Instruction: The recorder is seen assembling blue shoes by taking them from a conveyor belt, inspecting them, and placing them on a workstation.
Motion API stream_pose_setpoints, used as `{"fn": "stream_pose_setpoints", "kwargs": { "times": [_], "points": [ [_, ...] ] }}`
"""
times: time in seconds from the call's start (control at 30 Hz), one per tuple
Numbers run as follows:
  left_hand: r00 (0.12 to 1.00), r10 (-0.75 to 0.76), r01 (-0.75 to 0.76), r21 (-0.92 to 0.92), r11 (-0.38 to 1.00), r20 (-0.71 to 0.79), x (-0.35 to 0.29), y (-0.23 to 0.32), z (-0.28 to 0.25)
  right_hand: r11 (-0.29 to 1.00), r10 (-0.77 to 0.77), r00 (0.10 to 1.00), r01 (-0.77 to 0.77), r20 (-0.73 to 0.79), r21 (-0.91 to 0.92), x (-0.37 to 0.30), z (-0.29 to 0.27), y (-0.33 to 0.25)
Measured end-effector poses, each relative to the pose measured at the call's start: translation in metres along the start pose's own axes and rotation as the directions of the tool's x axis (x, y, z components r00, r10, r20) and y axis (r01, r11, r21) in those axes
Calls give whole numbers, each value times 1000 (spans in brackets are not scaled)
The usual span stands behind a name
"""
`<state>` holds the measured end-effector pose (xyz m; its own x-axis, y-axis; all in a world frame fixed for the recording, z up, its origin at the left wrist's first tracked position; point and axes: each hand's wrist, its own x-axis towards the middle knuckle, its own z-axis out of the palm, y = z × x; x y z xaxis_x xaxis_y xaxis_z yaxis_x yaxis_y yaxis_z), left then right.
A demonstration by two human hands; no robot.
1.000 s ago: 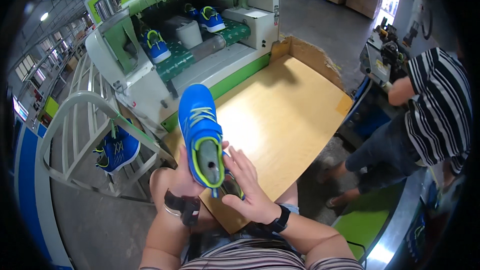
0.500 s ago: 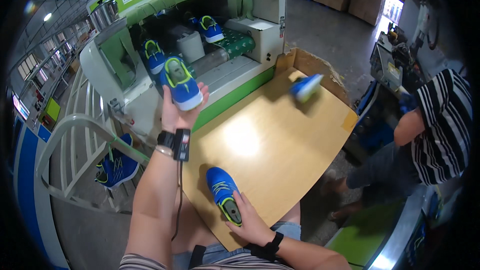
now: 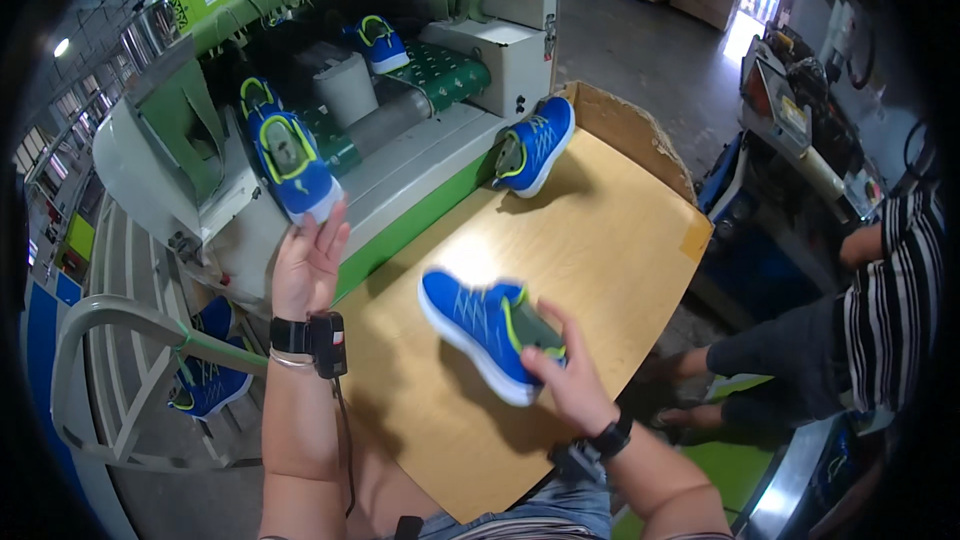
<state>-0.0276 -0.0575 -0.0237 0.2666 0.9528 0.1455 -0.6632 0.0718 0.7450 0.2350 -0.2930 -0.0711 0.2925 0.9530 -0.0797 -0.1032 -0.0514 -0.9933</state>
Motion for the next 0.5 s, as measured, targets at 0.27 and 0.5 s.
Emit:
{"fn": "stream_pose_setpoints", "kwargs": {
  "times": [0.27, 0.5],
  "points": [
    [991, -78, 86, 72, 994, -112, 1, -9, -26, 831, -542, 839, 544, 48, -119, 241, 45, -145],
    [998, -24, 28, -66, 997, 58, 8, -13, -26, 788, -522, 852, 492, 20, -370, 380, 72, -120]
  ]
}}
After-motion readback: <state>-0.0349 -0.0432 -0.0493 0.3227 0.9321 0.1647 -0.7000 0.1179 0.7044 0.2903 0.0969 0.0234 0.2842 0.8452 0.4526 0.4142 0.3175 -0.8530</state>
